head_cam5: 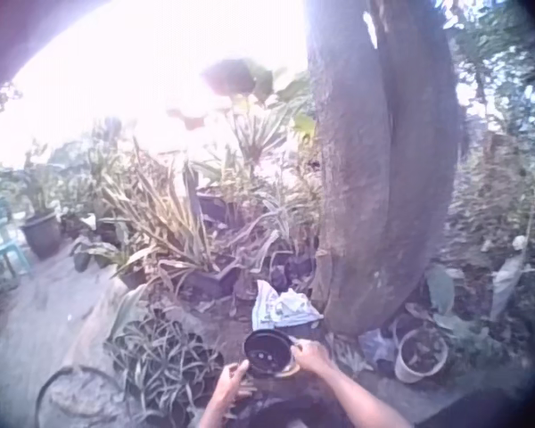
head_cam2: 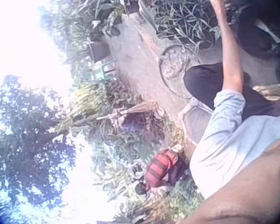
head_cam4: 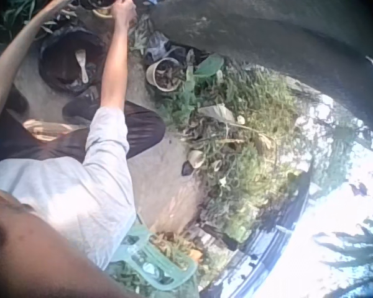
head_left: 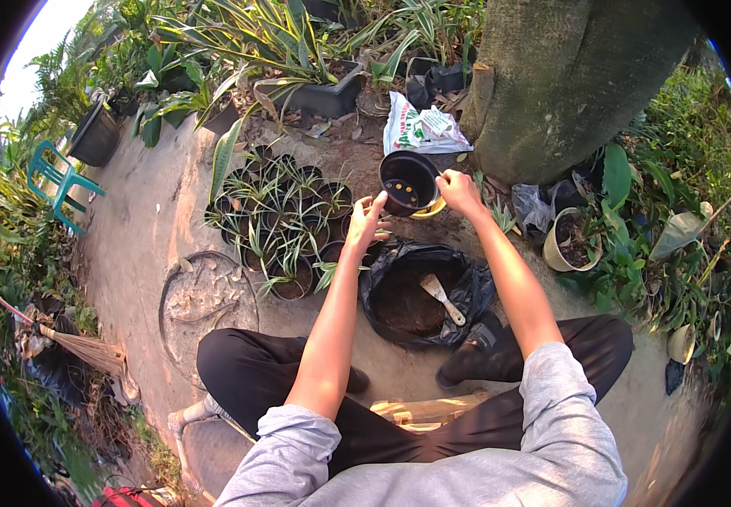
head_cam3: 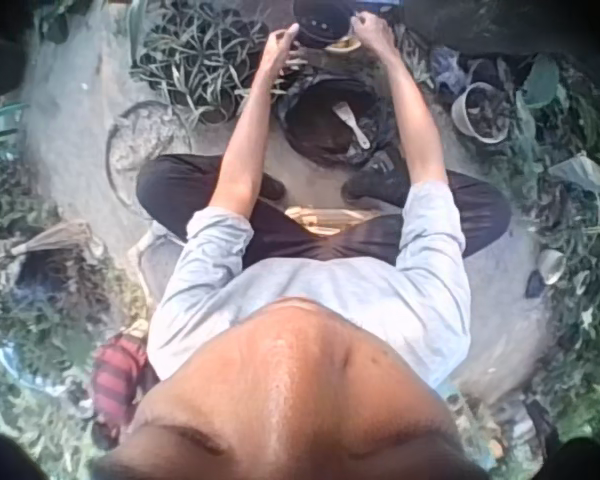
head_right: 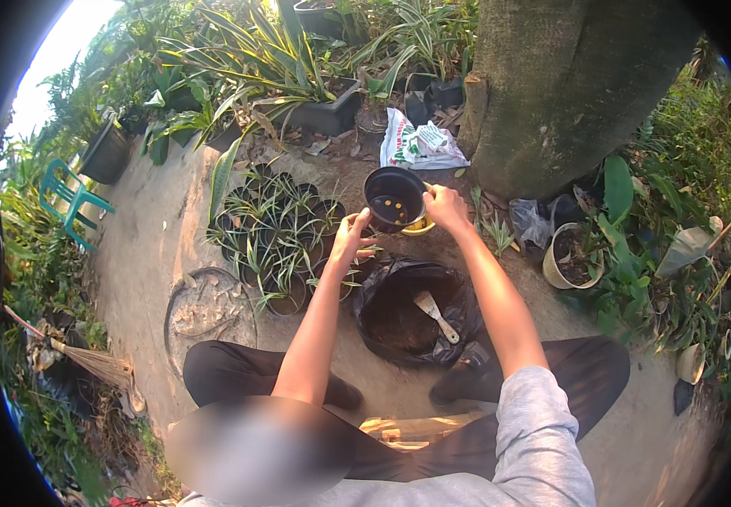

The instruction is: The person places a small plant into a black pot, fills the pot with soil from a bag using a wooden scoop, and then places the potted plant into a plastic seedling tray.

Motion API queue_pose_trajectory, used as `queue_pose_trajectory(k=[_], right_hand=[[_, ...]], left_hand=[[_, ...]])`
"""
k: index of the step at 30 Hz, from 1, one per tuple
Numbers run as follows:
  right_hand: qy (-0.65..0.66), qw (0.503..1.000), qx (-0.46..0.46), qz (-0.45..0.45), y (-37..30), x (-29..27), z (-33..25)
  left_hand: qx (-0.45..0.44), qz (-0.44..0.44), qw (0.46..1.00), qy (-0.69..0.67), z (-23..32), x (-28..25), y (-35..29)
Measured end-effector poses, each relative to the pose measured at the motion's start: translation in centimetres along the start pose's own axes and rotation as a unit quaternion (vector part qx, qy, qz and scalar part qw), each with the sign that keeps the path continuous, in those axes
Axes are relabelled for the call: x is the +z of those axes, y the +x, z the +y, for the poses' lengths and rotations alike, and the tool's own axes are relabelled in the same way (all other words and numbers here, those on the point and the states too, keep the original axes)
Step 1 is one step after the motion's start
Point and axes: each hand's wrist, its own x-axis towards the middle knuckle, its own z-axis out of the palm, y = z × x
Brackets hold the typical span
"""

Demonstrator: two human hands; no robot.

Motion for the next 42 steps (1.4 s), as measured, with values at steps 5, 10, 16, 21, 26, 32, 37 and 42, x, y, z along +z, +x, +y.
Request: queue_pose_trajectory(k=[5, 10, 16, 21, 26, 32, 37, 42], right_hand=[[0.017, 0.997, -0.024, -0.068, -6.5, -1.8, -2.3], [0.213, 0.923, 0.171, -0.271, -10.2, -0.4, 4.1], [-0.062, 0.914, 0.327, -0.232, -14.9, 4.4, 15.0], [-0.108, 0.887, 0.417, -0.167, -20.1, 5.2, 13.9], [-0.068, 0.909, 0.401, -0.09, -21.0, 6.2, 16.5], [0.118, 0.859, 0.497, -0.01, -19.7, 4.2, 15.8], [0.187, 0.852, 0.487, 0.028, -19.8, 6.9, 22.2], [0.166, 0.907, 0.388, -0.011, -20.1, 6.8, 20.0]], left_hand=[[-0.146, -0.068, 0.987, -0.001, -2.5, -0.6, -1.5], [-0.225, 0.032, 0.974, -0.002, -8.4, -0.6, -3.8], [-0.113, -0.107, 0.934, 0.321, -14.8, -4.2, -1.8], [-0.14, -0.168, 0.854, 0.472, -13.7, 0.7, -4.1], [-0.129, -0.147, 0.824, 0.532, -15.6, 3.1, -3.2], [-0.135, -0.044, 0.822, 0.552, -16.0, 4.0, -2.6], [-0.133, -0.088, 0.817, 0.555, -14.0, 5.0, -1.7], [-0.137, -0.038, 0.889, 0.435, -16.0, 3.0, -0.5]])
